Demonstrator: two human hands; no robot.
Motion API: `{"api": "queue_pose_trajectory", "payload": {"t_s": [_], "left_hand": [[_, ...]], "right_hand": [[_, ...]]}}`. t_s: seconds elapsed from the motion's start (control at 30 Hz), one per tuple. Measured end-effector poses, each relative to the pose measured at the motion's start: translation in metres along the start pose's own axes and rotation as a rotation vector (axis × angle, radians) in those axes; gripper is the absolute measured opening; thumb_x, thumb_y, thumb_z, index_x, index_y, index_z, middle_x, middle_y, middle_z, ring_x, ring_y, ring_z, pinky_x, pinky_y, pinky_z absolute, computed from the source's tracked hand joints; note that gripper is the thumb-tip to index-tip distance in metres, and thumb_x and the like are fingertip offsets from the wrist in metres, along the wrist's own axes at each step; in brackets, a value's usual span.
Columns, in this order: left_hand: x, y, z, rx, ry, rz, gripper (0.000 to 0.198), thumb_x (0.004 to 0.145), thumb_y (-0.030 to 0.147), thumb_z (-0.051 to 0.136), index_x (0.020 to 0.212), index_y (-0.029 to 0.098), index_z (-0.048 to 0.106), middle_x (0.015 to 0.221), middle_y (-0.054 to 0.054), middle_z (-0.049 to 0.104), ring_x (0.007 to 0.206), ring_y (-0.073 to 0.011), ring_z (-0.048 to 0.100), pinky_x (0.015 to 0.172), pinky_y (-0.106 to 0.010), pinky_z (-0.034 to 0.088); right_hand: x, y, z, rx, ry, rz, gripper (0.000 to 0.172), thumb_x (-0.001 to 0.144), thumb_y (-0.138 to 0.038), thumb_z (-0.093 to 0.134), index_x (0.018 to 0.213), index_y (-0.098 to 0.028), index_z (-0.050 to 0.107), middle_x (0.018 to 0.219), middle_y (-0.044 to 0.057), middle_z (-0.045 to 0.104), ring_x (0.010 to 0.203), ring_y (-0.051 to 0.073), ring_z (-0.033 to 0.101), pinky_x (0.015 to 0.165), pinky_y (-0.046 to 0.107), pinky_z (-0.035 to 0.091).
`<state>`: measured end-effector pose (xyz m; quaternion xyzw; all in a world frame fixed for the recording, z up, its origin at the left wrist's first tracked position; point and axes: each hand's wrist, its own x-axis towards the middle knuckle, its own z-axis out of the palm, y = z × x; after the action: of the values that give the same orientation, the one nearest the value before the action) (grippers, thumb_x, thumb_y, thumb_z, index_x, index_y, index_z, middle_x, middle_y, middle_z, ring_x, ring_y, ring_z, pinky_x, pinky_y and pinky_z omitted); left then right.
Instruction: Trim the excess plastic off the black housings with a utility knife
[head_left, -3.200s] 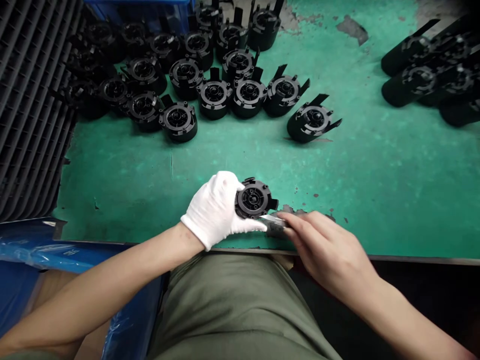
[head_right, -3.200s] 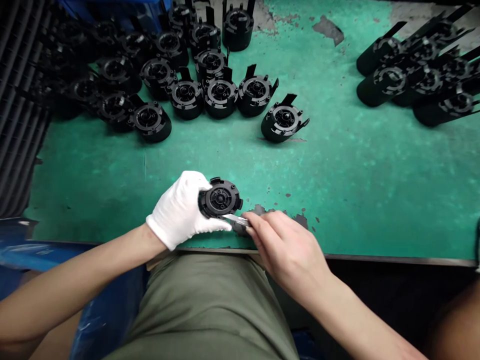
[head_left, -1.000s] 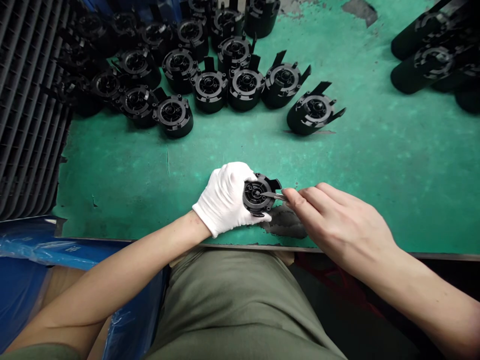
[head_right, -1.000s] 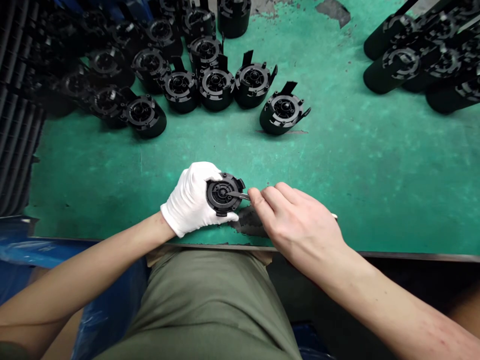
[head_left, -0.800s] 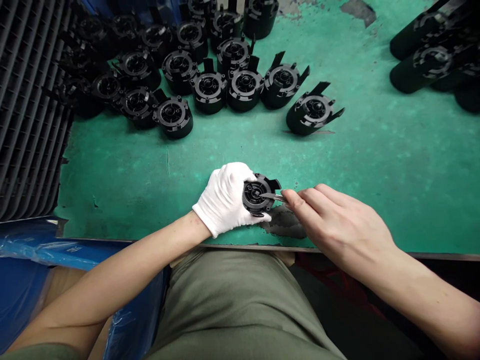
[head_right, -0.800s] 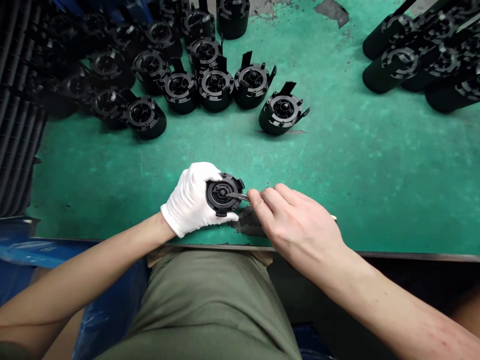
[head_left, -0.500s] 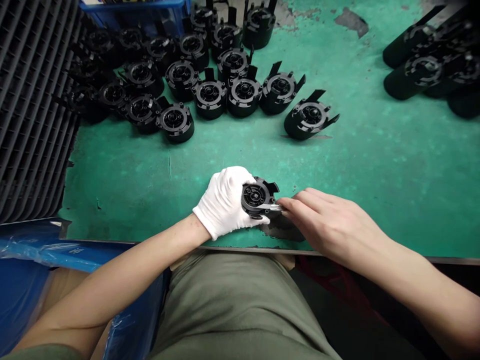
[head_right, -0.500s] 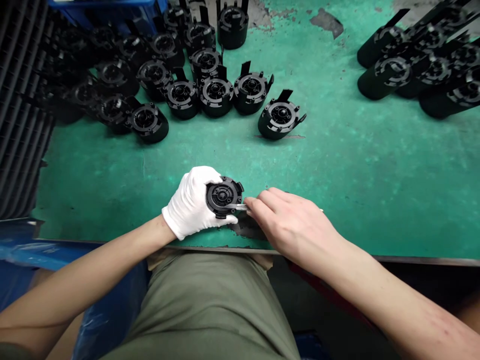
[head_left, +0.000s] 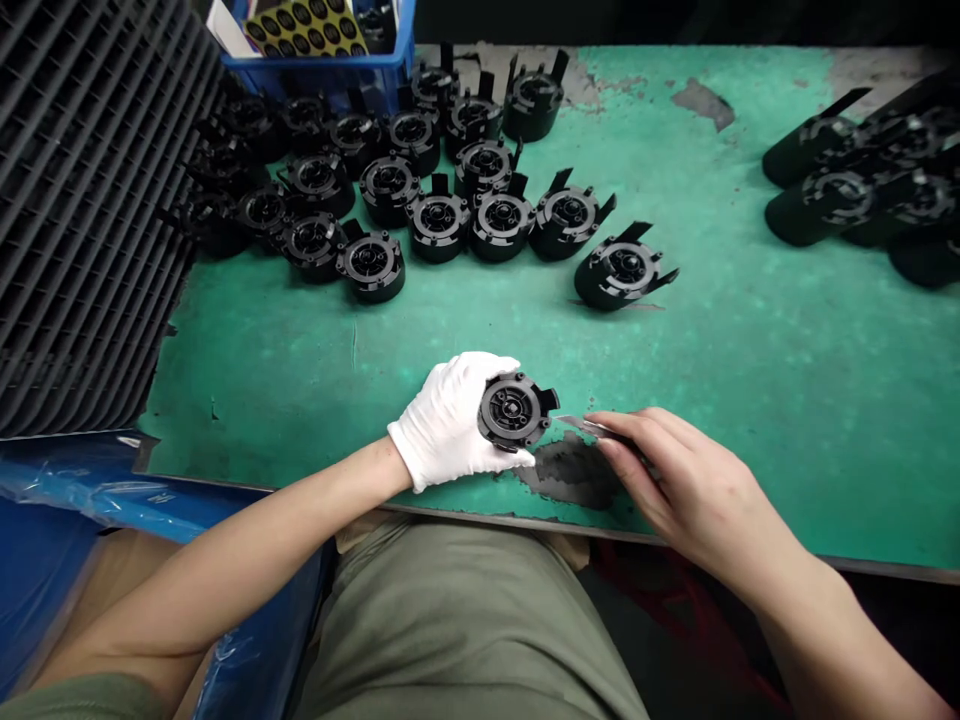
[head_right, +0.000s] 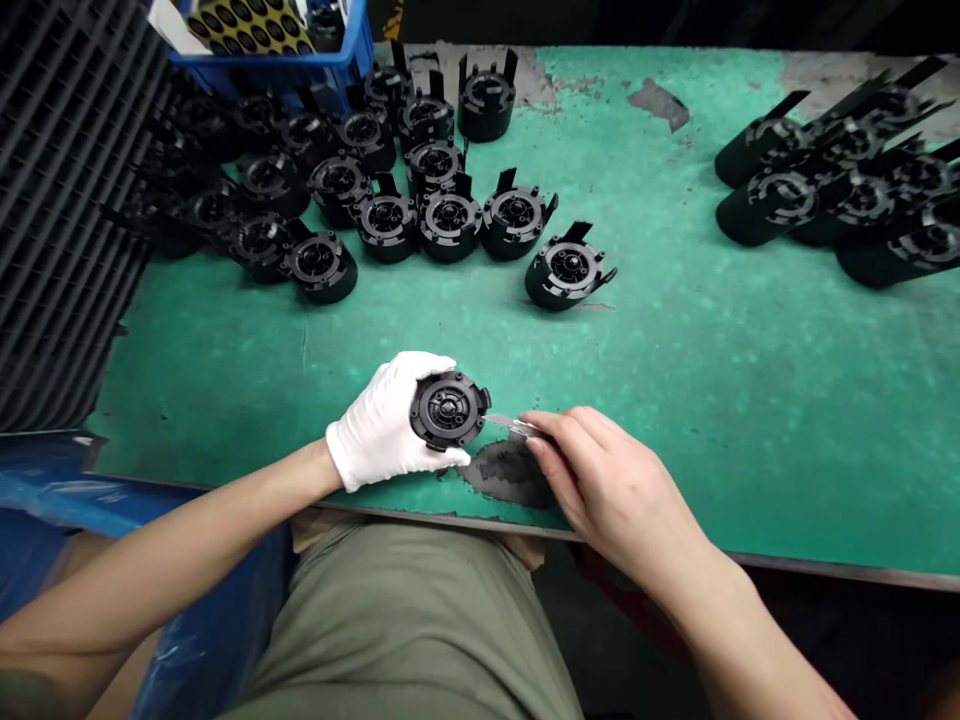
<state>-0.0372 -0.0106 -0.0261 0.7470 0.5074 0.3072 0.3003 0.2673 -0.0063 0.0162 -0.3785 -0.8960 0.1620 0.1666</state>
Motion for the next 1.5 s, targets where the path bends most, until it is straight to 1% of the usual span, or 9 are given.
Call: {"api": "queue_pose_trajectory", "payload": {"t_s": [0.2, 0.27, 0.43, 0.53, 0.7, 0.83, 1.13, 1.33, 1.5], "left_hand": [[0.001, 0.046, -0.069, -0.217, 0.271, 0.006, 0.097, 0.082, 0.077, 0.086, 0.154, 0.026, 0.045, 0.156, -0.018, 0.061, 0.143, -0.0382, 0.067, 0.123, -0.060, 0.057], [0.005, 0.042, -0.074, -0.112, 0.184, 0.126, 0.101, 0.071, 0.066, 0.099, 0.150, 0.025, 0.050, 0.150, -0.017, 0.066, 0.141, -0.0412, 0.068, 0.123, -0.064, 0.056], [0.007, -0.001, -0.052, 0.062, -0.271, 0.186, 0.100, 0.082, 0.026, 0.088, 0.169, 0.021, 0.037, 0.161, -0.023, 0.063, 0.149, -0.0417, 0.064, 0.123, -0.062, 0.057], [0.001, -0.008, -0.051, -0.011, -0.228, 0.170, 0.093, 0.092, 0.014, 0.065, 0.175, 0.025, 0.026, 0.177, -0.018, 0.047, 0.167, -0.0343, 0.045, 0.136, -0.059, 0.045], [-0.008, -0.006, -0.045, -0.105, -0.051, 0.018, 0.074, 0.104, 0.031, 0.066, 0.171, 0.022, 0.036, 0.171, -0.021, 0.053, 0.159, -0.0336, 0.056, 0.129, -0.057, 0.053], [0.000, -0.005, -0.026, -0.016, -0.052, -0.023, 0.122, 0.076, 0.067, 0.096, 0.169, 0.013, 0.038, 0.170, -0.029, 0.051, 0.159, -0.0454, 0.053, 0.132, -0.064, 0.047], [0.015, -0.009, -0.002, 0.091, 0.016, -0.032, 0.103, 0.076, 0.058, 0.099, 0.157, 0.017, 0.051, 0.151, -0.020, 0.070, 0.139, -0.0403, 0.070, 0.122, -0.055, 0.056], [0.014, -0.015, 0.000, 0.083, 0.027, 0.004, 0.095, 0.072, 0.053, 0.100, 0.150, 0.021, 0.056, 0.146, -0.016, 0.073, 0.135, -0.0386, 0.072, 0.117, -0.053, 0.058], [0.015, -0.015, 0.002, 0.079, 0.043, 0.018, 0.093, 0.073, 0.053, 0.098, 0.150, 0.020, 0.056, 0.145, -0.017, 0.073, 0.136, -0.0387, 0.072, 0.119, -0.054, 0.057]], "right_hand": [[-0.003, 0.010, -0.019, -0.143, 0.209, 0.150, 0.031, 0.107, -0.018, 0.068, 0.135, -0.032, 0.068, 0.111, 0.005, 0.082, 0.087, 0.024, 0.079, 0.075, 0.035, 0.059], [-0.004, 0.013, -0.026, -0.197, 0.252, 0.177, 0.031, 0.106, -0.017, 0.069, 0.133, -0.033, 0.069, 0.109, 0.006, 0.083, 0.084, 0.026, 0.080, 0.070, 0.037, 0.058], [-0.003, 0.017, -0.024, -0.193, 0.211, 0.199, 0.035, 0.108, -0.018, 0.065, 0.138, -0.034, 0.068, 0.112, 0.006, 0.083, 0.086, 0.028, 0.081, 0.072, 0.040, 0.060], [0.003, 0.014, -0.014, -0.143, 0.214, 0.135, 0.029, 0.109, -0.021, 0.067, 0.136, -0.030, 0.069, 0.109, 0.004, 0.081, 0.085, 0.024, 0.079, 0.073, 0.036, 0.059], [0.020, 0.011, 0.000, -0.043, 0.128, 0.007, 0.025, 0.109, -0.019, 0.066, 0.134, -0.023, 0.068, 0.106, 0.004, 0.078, 0.089, 0.019, 0.076, 0.080, 0.032, 0.057], [0.030, 0.011, 0.000, -0.064, 0.113, -0.026, 0.024, 0.109, -0.018, 0.066, 0.133, -0.021, 0.068, 0.104, 0.004, 0.075, 0.087, 0.018, 0.073, 0.080, 0.031, 0.055], [0.046, -0.006, 0.017, -0.031, -0.064, -0.152, 0.051, 0.115, -0.032, 0.057, 0.163, -0.018, 0.050, 0.091, 0.001, 0.062, 0.069, 0.016, 0.061, 0.061, 0.029, 0.048], [0.047, 0.001, 0.017, 0.030, -0.058, -0.169, 0.017, 0.114, -0.026, 0.058, 0.126, -0.020, 0.067, 0.096, 0.002, 0.066, 0.074, 0.015, 0.065, 0.066, 0.029, 0.050], [0.051, -0.001, 0.019, 0.000, -0.042, -0.141, 0.038, 0.114, -0.026, 0.058, 0.151, -0.018, 0.059, 0.096, 0.003, 0.068, 0.075, 0.017, 0.067, 0.065, 0.029, 0.049]]}}
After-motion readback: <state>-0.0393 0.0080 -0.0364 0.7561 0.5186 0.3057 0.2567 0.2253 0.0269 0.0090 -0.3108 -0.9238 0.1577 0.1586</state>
